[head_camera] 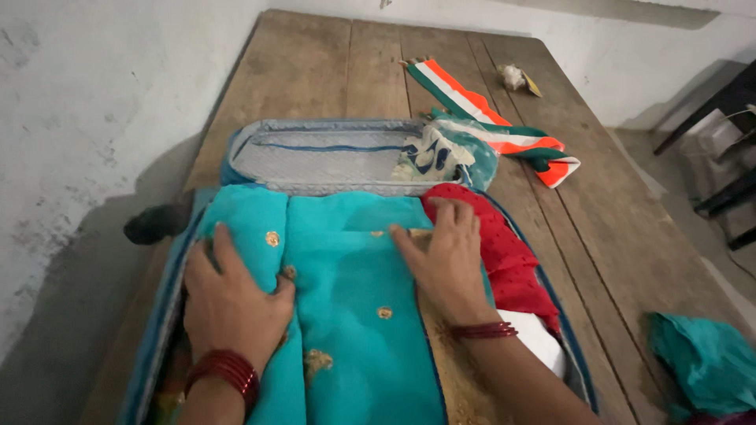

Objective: The person folds several clothing items including green, red, and blue garments and a white shirt, and places them neatly into a suitcase on a wooden table.

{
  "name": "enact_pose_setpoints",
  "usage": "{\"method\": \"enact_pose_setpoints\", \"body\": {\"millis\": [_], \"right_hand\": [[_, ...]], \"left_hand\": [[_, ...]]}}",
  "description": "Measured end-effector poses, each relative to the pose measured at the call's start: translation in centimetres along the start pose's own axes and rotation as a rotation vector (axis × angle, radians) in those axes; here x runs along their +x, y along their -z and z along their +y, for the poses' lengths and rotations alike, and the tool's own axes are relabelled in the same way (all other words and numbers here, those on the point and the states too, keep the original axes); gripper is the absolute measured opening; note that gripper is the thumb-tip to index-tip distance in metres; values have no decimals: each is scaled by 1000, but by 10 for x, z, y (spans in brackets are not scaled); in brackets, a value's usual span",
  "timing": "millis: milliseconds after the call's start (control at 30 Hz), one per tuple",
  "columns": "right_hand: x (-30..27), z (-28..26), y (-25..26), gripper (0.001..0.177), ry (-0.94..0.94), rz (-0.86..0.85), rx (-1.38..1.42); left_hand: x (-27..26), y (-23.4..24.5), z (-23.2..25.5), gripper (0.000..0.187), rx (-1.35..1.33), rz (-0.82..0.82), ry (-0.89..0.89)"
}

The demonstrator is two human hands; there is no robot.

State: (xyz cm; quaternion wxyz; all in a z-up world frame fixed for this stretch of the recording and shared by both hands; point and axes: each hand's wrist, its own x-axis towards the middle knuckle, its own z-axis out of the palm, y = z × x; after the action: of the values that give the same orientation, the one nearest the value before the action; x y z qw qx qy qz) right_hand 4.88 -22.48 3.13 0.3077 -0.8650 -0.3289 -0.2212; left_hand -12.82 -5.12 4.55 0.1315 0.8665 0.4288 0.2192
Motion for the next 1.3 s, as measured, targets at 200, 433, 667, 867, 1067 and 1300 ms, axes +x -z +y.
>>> {"method": "enact_pose_setpoints", "body": {"millis": [200, 433, 667, 867, 1067, 1300], "right_hand": [[-1, -24, -9, 79, 22, -196, -176], [9, -26, -3, 70, -158, -342, -218], [12, -71, -19, 81, -439, -634, 744], [18, -68, -9, 75, -737, -942, 1247], [3, 29, -54, 44, -677, -383, 1179], [-20, -21, -14, 77, -402, -513, 479]], "left_hand": [[11, -26, 30, 71, 218, -2, -612], [-30, -47, 84, 68, -127, -253, -302], [-44, -44, 47, 69, -1034, -211, 302], [-45, -36, 45, 62, -1357, -206, 460], [-35, -53, 32, 53, -1487, -144, 527], [-41, -36, 32, 48, -1611, -253, 622]]}}
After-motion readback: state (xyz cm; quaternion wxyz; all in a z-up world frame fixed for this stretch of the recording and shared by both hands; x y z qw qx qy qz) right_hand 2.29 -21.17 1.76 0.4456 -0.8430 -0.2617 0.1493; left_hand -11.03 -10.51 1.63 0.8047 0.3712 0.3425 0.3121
